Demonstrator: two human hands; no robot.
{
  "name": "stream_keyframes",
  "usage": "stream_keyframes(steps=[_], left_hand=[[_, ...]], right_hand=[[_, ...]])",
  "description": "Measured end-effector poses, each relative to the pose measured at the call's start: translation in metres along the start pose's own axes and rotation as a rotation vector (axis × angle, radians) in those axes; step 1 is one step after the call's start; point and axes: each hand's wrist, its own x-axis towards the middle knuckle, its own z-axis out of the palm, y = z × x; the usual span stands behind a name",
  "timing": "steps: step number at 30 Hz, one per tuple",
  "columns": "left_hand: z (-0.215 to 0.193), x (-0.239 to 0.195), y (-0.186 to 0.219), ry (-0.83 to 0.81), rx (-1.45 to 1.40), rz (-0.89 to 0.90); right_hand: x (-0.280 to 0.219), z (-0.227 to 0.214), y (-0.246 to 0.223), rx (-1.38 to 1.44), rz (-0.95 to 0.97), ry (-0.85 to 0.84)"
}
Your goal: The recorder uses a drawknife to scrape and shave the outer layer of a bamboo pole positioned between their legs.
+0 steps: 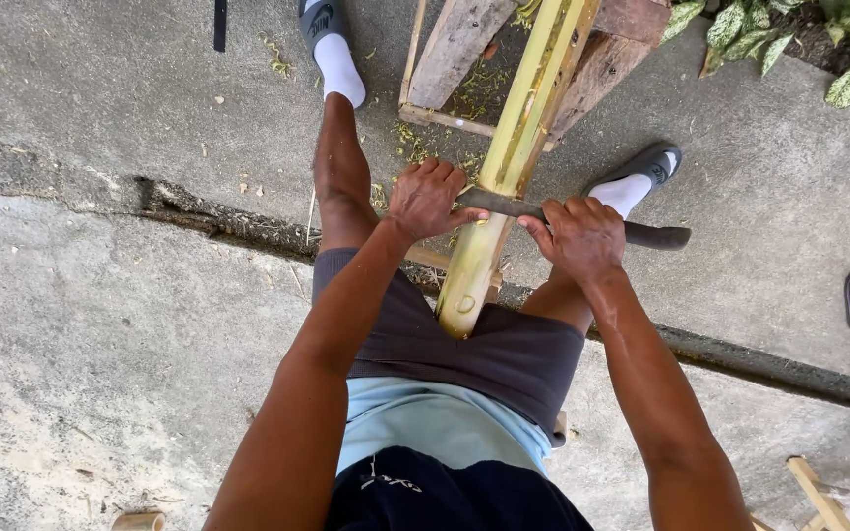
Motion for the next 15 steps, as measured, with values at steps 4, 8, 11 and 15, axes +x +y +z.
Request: stream_keyframes(steps=[4, 8, 11, 15], left_hand=[[0.009, -0.002, -0.003, 0.094, -0.086, 0.025], [0.008, 0.002, -0.004, 0.107, -0.089, 0.042], [0.011, 0.004, -0.006, 0.111, -0.118, 0.034], [0.002, 0.035, -0.018, 0.078, -0.106, 0.027]], right_hand=[[0.005, -0.005, 0.004, -0.02, -0.052, 0.045], [0.011, -0.008, 0.007, -0.012, -0.084, 0.068], [0.014, -0.005, 0.011, -0.008, -0.084, 0.036], [0.036, 0.009, 0.033, -0.071, -0.054, -0.1]])
